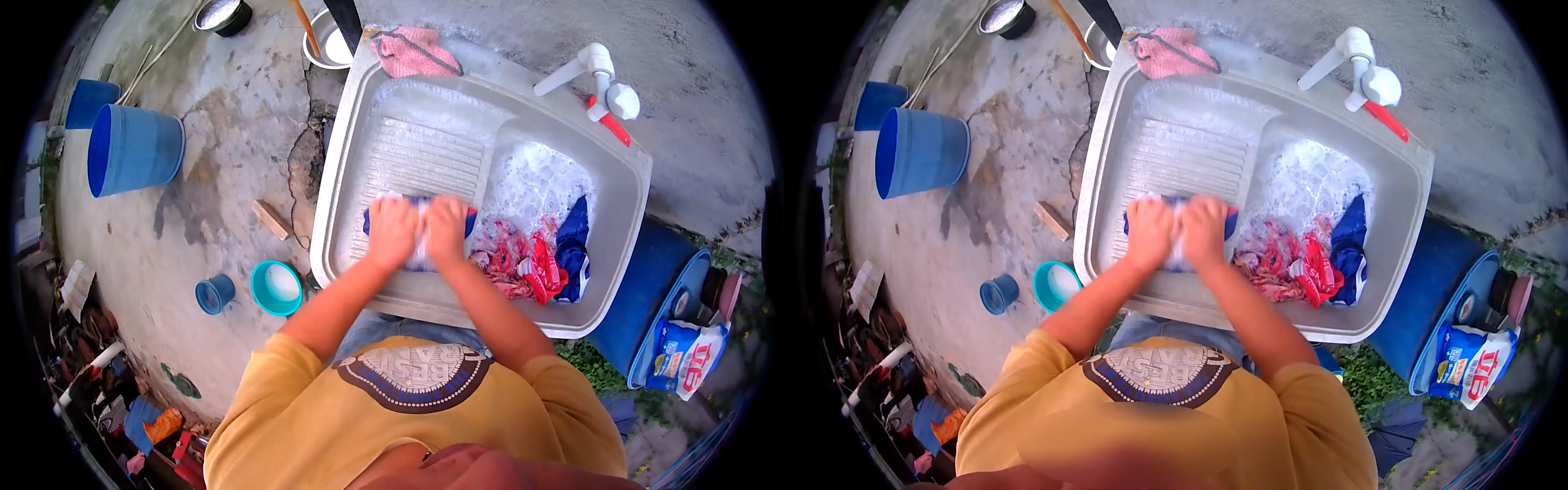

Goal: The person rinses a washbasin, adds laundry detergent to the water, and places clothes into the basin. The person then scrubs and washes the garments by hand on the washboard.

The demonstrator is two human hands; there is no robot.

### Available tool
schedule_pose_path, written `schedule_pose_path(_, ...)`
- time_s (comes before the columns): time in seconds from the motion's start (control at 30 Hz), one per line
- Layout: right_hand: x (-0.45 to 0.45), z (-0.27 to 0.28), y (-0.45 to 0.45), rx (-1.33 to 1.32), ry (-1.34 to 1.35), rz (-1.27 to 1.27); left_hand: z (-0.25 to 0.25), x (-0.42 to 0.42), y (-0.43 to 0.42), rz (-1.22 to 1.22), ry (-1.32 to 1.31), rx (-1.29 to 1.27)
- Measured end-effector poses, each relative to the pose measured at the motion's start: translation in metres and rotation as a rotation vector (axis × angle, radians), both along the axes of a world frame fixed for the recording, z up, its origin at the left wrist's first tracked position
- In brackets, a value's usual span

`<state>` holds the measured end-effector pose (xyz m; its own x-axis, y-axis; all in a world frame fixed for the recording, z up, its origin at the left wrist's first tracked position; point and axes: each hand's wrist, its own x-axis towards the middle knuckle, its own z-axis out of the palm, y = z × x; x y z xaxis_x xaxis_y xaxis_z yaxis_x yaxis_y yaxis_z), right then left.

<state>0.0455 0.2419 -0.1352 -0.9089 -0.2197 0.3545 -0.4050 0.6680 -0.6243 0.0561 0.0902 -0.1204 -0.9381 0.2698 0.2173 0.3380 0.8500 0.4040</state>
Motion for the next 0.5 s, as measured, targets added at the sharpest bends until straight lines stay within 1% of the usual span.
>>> schedule_pose_path(0.07, -0.072, -0.001, -0.011, 0.202, -0.018, -0.113, -0.007, -0.069, 0.005, 0.131, 0.102, -0.063)
schedule_pose_path(0.13, -0.128, -0.013, -0.012, 0.189, 0.072, -0.164, -0.018, -0.124, 0.011, 0.228, 0.161, -0.065)
schedule_pose_path(0.23, -0.154, -0.022, -0.013, 0.152, 0.155, -0.278, -0.02, -0.147, 0.01, 0.256, 0.227, -0.049)
schedule_pose_path(0.27, -0.137, -0.023, -0.009, 0.187, 0.14, -0.266, -0.019, -0.132, 0.012, 0.272, 0.225, -0.025)
schedule_pose_path(0.33, -0.096, -0.006, -0.007, 0.242, 0.142, -0.245, 0.008, -0.091, 0.012, 0.306, 0.256, 0.016)
schedule_pose_path(0.4, -0.033, 0.019, 0.004, 0.077, -0.055, -0.093, 0.022, -0.033, 0.007, 0.244, 0.119, 0.1)
schedule_pose_path(0.47, 0.023, 0.026, 0.014, -0.135, -0.077, 0.065, 0.034, 0.021, 0.003, 0.13, 0.031, 0.203)
schedule_pose_path(0.5, 0.052, 0.026, 0.01, -0.131, -0.108, 0.037, 0.035, 0.041, 0.005, 0.065, 0.035, 0.159)
